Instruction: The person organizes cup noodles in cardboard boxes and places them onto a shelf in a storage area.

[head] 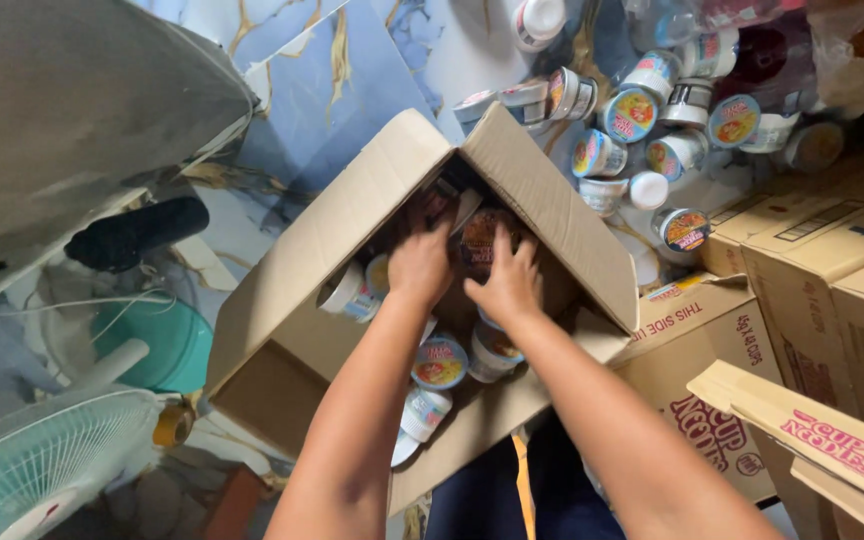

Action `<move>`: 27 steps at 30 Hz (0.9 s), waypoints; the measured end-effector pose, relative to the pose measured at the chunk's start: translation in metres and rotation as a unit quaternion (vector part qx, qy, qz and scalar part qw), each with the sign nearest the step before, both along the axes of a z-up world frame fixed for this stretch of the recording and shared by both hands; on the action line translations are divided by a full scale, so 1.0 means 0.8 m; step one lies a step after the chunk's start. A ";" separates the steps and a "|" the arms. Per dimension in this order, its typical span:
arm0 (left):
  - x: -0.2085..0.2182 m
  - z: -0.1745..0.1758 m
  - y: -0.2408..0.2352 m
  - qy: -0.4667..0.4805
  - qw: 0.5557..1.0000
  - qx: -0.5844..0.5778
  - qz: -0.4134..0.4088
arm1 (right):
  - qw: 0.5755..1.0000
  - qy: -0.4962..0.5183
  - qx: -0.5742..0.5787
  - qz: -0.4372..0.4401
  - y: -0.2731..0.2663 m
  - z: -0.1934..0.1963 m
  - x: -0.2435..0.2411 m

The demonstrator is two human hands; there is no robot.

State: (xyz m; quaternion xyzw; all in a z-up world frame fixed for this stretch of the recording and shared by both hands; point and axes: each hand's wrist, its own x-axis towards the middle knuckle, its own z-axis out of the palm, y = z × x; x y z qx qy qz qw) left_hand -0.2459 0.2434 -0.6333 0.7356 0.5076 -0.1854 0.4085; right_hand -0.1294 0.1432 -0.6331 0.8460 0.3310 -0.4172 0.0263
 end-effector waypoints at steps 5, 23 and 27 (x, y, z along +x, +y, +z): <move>-0.006 -0.055 -0.018 -0.030 0.981 0.188 -0.045 | 0.994 -0.061 0.086 -0.009 -0.019 -0.049 -0.015; -0.045 0.069 -0.072 -0.161 0.937 0.252 0.182 | 0.941 -0.085 0.328 -0.014 -0.051 0.102 0.006; -0.049 0.149 -0.087 -0.220 0.913 0.156 0.306 | 0.928 -0.054 0.368 0.004 -0.060 0.179 0.016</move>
